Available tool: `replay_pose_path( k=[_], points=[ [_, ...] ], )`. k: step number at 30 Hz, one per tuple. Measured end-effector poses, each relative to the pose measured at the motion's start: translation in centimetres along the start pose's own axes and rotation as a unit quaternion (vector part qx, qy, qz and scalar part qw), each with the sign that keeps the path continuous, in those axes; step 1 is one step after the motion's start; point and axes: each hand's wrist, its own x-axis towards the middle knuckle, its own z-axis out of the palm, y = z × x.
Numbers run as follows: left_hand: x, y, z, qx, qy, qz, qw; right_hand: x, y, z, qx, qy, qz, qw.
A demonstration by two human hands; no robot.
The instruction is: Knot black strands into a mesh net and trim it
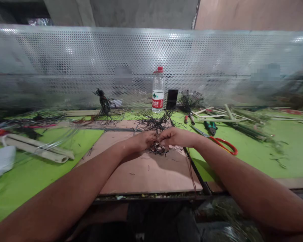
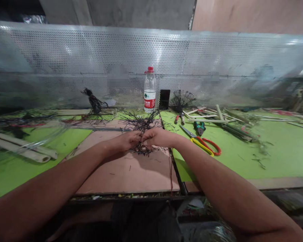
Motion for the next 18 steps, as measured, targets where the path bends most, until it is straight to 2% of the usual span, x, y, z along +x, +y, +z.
replay_pose_path(
  k=[5,8,15,18],
  points=[
    [0.25,0.1,0.21,0.055,-0.026,0.011,0.998,0.12,0.05,0.18,0.005,-0.023,0.004,1.0],
    [0.26,-0.16,0.23,0.054,-0.018,0.023,0.998,-0.07,-0.38,0.16,0.0,-0.046,0.022,0.999],
    [0.44,-0.41,0.09,0.066,-0.005,0.024,0.998,-0.34,-0.6,0.18,0.026,-0.157,0.03,0.987],
    [0.39,-0.32,-0.03,0.078,-0.015,0.027,0.996,-0.21,-0.3,0.2,0.017,-0.133,0.037,0.99]
  ],
)
